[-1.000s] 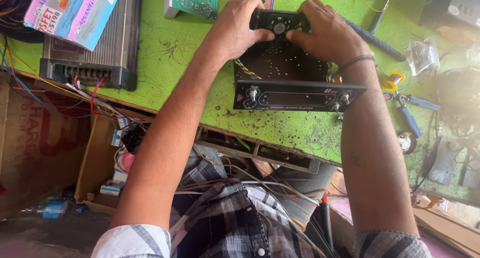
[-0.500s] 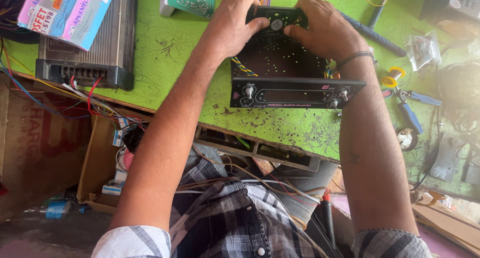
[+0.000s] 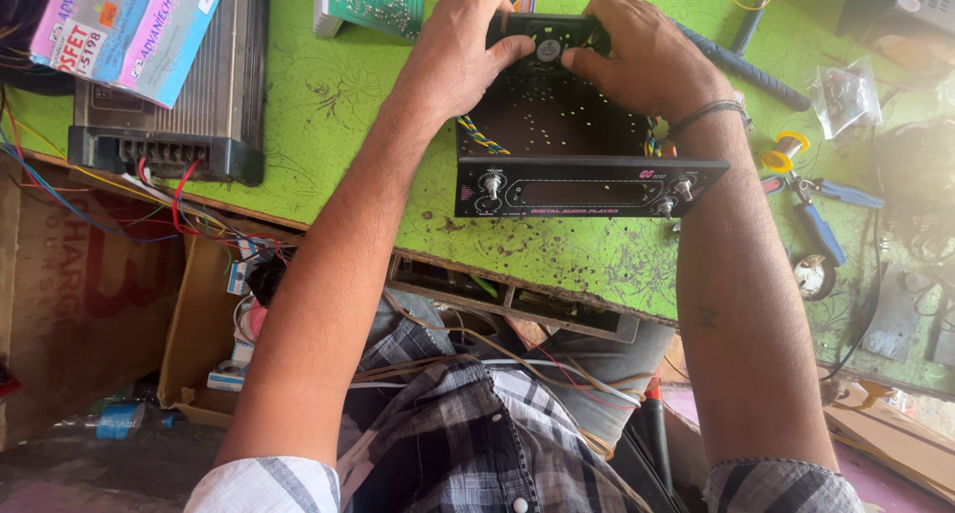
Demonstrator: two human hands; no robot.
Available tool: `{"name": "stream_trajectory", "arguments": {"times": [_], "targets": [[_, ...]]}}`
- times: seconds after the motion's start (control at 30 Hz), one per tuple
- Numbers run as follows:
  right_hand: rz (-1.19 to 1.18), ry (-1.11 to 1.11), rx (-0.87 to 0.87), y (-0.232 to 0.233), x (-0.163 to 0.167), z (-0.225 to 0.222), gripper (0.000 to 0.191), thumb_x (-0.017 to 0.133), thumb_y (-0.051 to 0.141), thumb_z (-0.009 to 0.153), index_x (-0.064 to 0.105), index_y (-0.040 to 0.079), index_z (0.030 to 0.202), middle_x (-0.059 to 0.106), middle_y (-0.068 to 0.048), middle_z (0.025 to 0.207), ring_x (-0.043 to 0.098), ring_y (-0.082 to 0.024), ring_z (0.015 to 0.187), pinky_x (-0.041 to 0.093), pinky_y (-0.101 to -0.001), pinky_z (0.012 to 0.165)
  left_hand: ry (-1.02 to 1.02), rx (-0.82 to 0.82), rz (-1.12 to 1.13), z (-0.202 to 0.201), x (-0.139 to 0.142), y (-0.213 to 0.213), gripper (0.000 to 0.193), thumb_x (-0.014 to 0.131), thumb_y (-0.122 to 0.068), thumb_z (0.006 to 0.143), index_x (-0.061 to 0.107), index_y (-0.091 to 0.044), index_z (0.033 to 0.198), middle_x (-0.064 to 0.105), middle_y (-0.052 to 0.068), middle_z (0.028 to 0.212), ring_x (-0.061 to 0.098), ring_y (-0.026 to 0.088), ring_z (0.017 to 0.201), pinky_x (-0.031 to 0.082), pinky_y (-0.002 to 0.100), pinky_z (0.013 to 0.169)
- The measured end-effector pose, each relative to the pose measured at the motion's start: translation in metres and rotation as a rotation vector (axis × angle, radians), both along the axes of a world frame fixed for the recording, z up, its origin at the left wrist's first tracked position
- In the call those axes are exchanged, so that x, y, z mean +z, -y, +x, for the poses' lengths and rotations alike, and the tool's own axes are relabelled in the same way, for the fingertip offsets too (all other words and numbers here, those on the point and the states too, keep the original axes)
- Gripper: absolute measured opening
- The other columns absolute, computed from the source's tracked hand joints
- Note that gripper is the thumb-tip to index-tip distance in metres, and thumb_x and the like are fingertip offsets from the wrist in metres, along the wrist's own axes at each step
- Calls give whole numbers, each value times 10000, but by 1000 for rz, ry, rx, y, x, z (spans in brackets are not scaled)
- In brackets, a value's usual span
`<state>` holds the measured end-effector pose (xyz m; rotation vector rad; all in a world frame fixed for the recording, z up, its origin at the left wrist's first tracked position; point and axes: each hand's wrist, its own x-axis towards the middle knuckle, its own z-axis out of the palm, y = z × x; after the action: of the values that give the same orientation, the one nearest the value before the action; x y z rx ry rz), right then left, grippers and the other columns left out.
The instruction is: The person handles a black electronic chassis and a small circuit board, then strips and solders wires to the board. The person uses a wire stripper and a soldering iron to connect wires to the circuit board.
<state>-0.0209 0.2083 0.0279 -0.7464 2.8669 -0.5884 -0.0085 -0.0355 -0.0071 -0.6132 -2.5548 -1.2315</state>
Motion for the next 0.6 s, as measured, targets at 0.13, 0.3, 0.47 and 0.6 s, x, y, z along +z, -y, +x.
{"name": "stream_trajectory", "arguments": {"times": [0.13, 0.3, 0.47, 0.6], "targets": [[-10, -18, 33, -3, -4, -1, 414, 743, 348, 1019, 567, -7, 1136, 614, -216, 1127, 586, -431, 1136, 457, -517, 934, -36, -14, 5, 2, -1, 1, 393, 865, -273, 925, 603, -28, 1084, 667, 157, 1098, 659, 333, 1074, 531, 469, 876], [-40, -10, 19, -4, -7, -1, 408, 743, 343, 1016, 576, -10, 1132, 623, -217, 1119, 596, -432, 1117, 460, -519, 924, 17, 1, 0, 1, -4, -1, 378, 852, -289, 932, 611, -47, 1095, 674, 140, 1097, 664, 319, 1073, 531, 465, 876], [-33, -37, 15, -2, -5, 2, 428, 753, 361, 1017, 574, -12, 1125, 626, -214, 1103, 597, -433, 1112, 459, -519, 924, -46, -14, 6, 1, -3, 1, 407, 896, -249, 912, 586, -26, 1054, 646, 150, 1136, 652, 321, 1090, 537, 452, 895], [-10, -32, -8, 0, -2, 2, 428, 750, 371, 1011, 575, -9, 1103, 631, -212, 1086, 602, -428, 1109, 459, -520, 922, 52, -15, -9, 1, -1, 0, 498, 965, -252, 769, 599, -33, 1025, 630, 146, 1147, 656, 305, 1070, 544, 425, 878]]}}
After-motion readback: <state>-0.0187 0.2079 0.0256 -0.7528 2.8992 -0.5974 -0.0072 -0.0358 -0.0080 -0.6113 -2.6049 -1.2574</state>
